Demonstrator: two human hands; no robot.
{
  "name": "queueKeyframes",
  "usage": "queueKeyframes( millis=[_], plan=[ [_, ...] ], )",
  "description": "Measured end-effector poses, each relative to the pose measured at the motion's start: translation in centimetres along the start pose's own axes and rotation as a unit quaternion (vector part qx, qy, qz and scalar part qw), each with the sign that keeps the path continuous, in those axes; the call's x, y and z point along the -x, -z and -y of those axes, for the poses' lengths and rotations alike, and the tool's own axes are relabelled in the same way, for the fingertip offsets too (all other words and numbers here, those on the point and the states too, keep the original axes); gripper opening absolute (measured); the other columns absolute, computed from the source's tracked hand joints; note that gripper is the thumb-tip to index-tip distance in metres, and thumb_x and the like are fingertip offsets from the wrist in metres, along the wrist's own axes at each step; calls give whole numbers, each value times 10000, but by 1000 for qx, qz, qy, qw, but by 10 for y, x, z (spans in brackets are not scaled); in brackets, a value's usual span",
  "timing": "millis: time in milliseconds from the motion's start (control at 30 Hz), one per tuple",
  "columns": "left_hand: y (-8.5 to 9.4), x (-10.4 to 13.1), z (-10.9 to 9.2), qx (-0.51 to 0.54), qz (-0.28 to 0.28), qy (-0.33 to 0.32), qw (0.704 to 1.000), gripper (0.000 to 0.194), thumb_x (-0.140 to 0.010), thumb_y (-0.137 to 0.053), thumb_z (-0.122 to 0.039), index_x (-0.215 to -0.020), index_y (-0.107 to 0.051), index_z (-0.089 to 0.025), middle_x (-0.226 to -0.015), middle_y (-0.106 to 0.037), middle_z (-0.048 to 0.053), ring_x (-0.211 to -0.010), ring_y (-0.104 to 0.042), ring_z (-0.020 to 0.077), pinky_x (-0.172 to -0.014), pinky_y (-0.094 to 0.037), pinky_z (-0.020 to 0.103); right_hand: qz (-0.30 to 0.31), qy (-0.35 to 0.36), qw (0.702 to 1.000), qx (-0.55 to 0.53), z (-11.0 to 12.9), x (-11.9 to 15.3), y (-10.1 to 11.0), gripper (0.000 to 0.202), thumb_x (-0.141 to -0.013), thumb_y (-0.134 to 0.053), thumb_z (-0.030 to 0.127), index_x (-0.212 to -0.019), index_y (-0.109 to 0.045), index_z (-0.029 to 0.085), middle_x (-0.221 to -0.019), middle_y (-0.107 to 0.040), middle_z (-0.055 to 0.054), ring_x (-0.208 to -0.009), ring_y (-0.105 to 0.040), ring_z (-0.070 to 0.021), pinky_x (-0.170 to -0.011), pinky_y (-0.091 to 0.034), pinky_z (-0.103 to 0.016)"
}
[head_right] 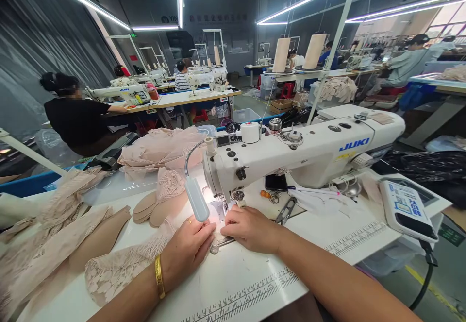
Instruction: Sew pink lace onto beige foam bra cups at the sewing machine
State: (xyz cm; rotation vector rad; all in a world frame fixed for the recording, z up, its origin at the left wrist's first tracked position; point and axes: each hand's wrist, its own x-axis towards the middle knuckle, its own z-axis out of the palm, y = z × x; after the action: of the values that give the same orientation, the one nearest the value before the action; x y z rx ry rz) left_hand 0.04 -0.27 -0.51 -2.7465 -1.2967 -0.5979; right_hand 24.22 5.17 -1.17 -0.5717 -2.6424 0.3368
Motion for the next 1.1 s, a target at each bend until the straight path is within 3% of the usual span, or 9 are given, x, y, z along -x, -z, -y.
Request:
queueKeyframes(
  millis=[133,367,533,667,967,1100],
  plan=[
    [-3,0,2,13,-37,-17,999,249,-1019,-422,-178,-1059,-667,-195,-1001,-695,108,-916,-628,257,-783,-535,388,13,-40,999,-6,1,-2,-1,365,-940,-495,55,-1207,-665,238,-977,-630,-47,-918,-523,-197,-680,-393,-269],
    [-5,-12,10,45,-2,-22,999,242,-1008,-427,-217,-923,-653,-195,-964,-708,110,-848,-652,250,-751,-557,395,5,-71,996,47,0,-2,-5,305,-908,-507,58,-1094,-685,222,-913,-585,-40,-773,-473,-182,-620,-321,-262],
    [-17,-23,24,75,-41,-54,995,239,-977,-451,-231,-1006,-687,-206,-1101,-726,118,-972,-696,251,-864,-587,412,-12,-92,993,66,-5,1,-7,315,-864,-493,28,-1046,-677,208,-866,-584,-29,-689,-420,-171,-603,-291,-284],
    [-24,-26,35,83,-32,-67,994,220,-973,-517,-246,-1086,-702,-212,-1183,-720,115,-1040,-698,247,-949,-587,411,-10,-108,991,76,-5,0,-5,350,-857,-488,29,-1097,-667,209,-889,-611,-33,-676,-403,-177,-621,-303,-299],
    [-15,-31,32,72,-13,-47,996,200,-973,-529,-212,-1077,-700,-216,-1202,-721,107,-1050,-695,258,-957,-587,431,-6,-109,990,89,-7,1,-7,322,-866,-487,37,-1068,-671,207,-868,-613,-36,-692,-420,-187,-619,-279,-308],
    [-10,-36,30,49,-2,-42,998,204,-976,-529,-235,-1075,-705,-205,-1188,-725,109,-1063,-685,264,-972,-572,425,-15,-113,989,95,-6,0,-5,271,-885,-449,49,-967,-663,193,-797,-578,-36,-675,-404,-188,-601,-266,-306]
  ],
)
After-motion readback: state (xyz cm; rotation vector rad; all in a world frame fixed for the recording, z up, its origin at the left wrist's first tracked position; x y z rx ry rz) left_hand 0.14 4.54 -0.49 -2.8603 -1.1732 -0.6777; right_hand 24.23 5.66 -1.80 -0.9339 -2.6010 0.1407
